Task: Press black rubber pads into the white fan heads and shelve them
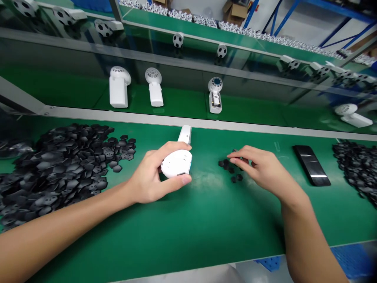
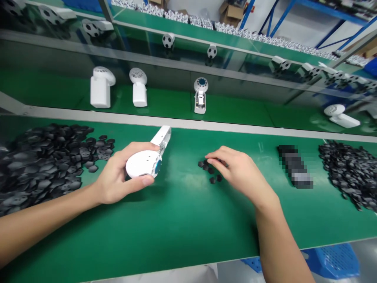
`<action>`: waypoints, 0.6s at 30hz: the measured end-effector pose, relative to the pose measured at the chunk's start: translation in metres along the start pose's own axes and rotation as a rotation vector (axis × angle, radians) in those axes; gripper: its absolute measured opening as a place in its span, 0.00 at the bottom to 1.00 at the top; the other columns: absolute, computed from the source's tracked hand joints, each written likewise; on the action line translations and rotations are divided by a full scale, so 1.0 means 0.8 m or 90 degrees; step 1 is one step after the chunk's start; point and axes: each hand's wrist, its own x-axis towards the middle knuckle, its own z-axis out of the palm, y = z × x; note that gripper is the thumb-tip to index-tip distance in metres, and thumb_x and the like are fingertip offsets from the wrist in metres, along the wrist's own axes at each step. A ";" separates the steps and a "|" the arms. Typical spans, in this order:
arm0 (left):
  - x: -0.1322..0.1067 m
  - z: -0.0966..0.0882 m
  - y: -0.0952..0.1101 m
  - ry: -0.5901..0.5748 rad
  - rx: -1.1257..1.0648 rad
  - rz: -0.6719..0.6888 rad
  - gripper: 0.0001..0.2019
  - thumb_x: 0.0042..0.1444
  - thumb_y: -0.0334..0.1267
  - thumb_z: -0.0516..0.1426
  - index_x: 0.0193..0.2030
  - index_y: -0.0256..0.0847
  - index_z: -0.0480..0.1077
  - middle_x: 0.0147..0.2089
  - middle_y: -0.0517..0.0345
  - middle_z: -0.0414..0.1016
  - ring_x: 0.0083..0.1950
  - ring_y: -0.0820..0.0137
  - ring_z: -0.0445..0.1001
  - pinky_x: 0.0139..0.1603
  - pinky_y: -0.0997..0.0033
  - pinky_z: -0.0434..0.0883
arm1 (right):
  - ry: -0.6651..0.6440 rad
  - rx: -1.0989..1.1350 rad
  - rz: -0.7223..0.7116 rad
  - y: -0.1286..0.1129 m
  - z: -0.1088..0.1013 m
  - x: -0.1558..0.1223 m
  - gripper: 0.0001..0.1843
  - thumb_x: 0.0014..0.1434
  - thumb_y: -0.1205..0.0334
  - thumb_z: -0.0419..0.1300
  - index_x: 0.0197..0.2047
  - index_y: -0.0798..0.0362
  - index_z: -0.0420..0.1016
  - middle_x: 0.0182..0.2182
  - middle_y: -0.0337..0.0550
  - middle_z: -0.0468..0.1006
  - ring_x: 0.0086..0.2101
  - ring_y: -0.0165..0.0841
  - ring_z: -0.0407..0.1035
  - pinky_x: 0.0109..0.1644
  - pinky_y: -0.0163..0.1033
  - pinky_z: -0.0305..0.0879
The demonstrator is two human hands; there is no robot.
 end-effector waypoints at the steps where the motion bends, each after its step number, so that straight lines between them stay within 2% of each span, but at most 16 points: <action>1: 0.002 -0.002 0.001 0.005 -0.013 -0.003 0.23 0.60 0.47 0.66 0.60 0.45 0.72 0.46 0.56 0.78 0.34 0.72 0.71 0.33 0.72 0.68 | -0.011 -0.006 -0.006 0.002 0.001 0.000 0.12 0.75 0.55 0.60 0.51 0.45 0.85 0.45 0.44 0.84 0.40 0.38 0.79 0.43 0.42 0.72; 7: 0.005 -0.003 0.006 0.042 0.019 -0.023 0.23 0.61 0.50 0.65 0.60 0.45 0.70 0.43 0.59 0.76 0.32 0.73 0.71 0.31 0.74 0.67 | -0.074 -0.080 0.021 -0.012 0.021 0.005 0.09 0.71 0.55 0.65 0.52 0.43 0.84 0.45 0.41 0.83 0.43 0.39 0.78 0.42 0.41 0.69; 11: 0.001 0.006 0.007 0.001 0.059 -0.047 0.29 0.57 0.50 0.68 0.62 0.46 0.68 0.38 0.63 0.76 0.28 0.74 0.69 0.27 0.75 0.65 | -0.025 -0.073 0.024 -0.024 0.029 0.011 0.07 0.73 0.58 0.62 0.48 0.46 0.83 0.42 0.41 0.83 0.44 0.39 0.76 0.43 0.42 0.68; 14: -0.005 0.016 0.003 -0.032 0.073 -0.059 0.31 0.56 0.50 0.69 0.64 0.48 0.68 0.44 0.62 0.80 0.29 0.74 0.71 0.29 0.74 0.68 | 0.008 0.029 0.034 -0.040 0.033 0.012 0.10 0.76 0.58 0.58 0.44 0.49 0.79 0.39 0.42 0.82 0.39 0.37 0.76 0.43 0.42 0.69; 18: -0.011 0.028 -0.008 -0.031 0.086 -0.012 0.29 0.60 0.44 0.68 0.66 0.48 0.66 0.58 0.54 0.77 0.46 0.67 0.78 0.44 0.71 0.74 | -0.097 0.333 0.110 -0.067 0.042 0.009 0.12 0.75 0.53 0.58 0.42 0.49 0.76 0.32 0.39 0.82 0.29 0.32 0.76 0.33 0.36 0.73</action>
